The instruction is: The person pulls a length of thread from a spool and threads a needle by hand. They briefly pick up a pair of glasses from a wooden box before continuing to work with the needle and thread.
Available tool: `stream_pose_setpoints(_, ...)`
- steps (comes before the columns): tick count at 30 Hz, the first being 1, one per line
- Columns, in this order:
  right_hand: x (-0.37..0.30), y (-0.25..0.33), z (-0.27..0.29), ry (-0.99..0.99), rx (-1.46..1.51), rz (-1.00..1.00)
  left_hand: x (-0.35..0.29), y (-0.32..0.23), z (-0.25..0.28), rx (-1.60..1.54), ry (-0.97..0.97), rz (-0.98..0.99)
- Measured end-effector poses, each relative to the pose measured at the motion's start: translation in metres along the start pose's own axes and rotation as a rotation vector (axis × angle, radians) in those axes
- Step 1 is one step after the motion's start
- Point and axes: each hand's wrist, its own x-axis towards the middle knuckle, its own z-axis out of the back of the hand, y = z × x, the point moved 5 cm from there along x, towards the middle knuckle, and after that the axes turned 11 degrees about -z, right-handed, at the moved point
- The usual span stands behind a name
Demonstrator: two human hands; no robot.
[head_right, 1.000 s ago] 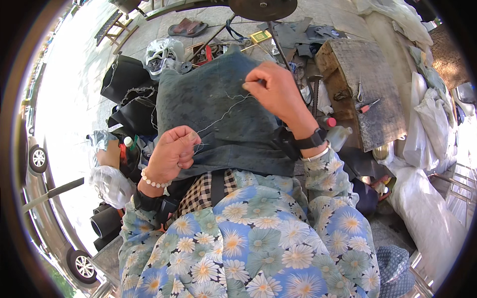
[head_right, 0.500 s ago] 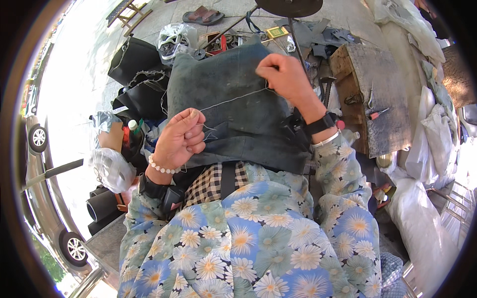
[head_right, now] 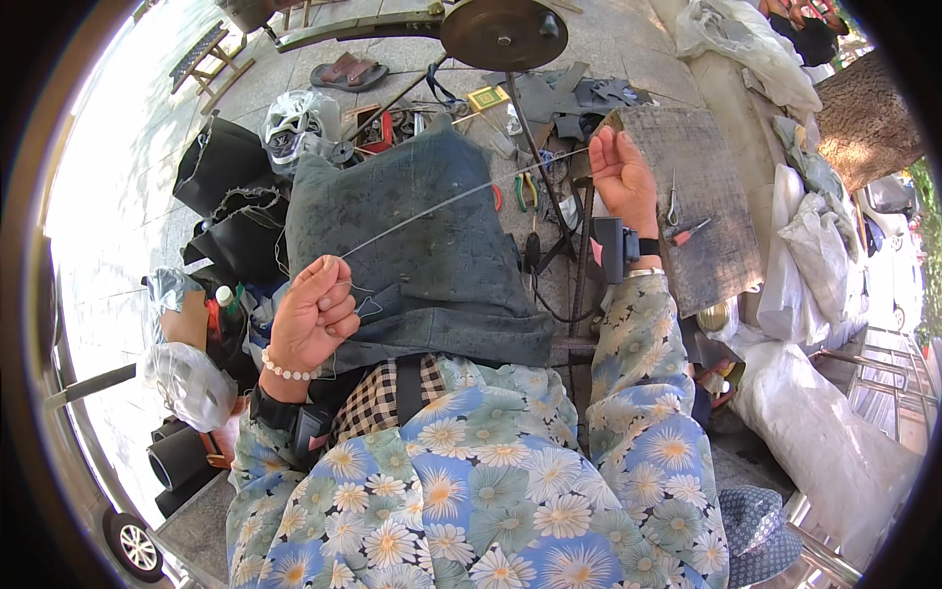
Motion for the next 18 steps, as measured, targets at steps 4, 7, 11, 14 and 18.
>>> stream_pose_setpoints(4,-0.015,-0.006,-0.015,0.071,-0.079,0.061,-0.001,0.003,-0.002,-0.04,-0.012,0.003)
stream_pose_setpoints(7,-0.036,-0.033,-0.046,0.173,-0.19,-0.046,0.002,0.008,-0.006,-0.093,-0.004,0.023)
stream_pose_setpoints(11,-0.082,-0.086,-0.095,0.4,-0.325,-0.325,0.008,0.004,-0.019,-0.165,0.039,-0.032)
stream_pose_setpoints(14,-0.11,-0.136,-0.104,0.32,-0.326,-0.524,0.012,0.001,-0.02,-0.259,0.105,-0.108)
stream_pose_setpoints(18,-0.137,-0.183,-0.113,0.221,-0.332,-0.806,0.011,0.002,-0.023,-0.301,0.106,-0.142)
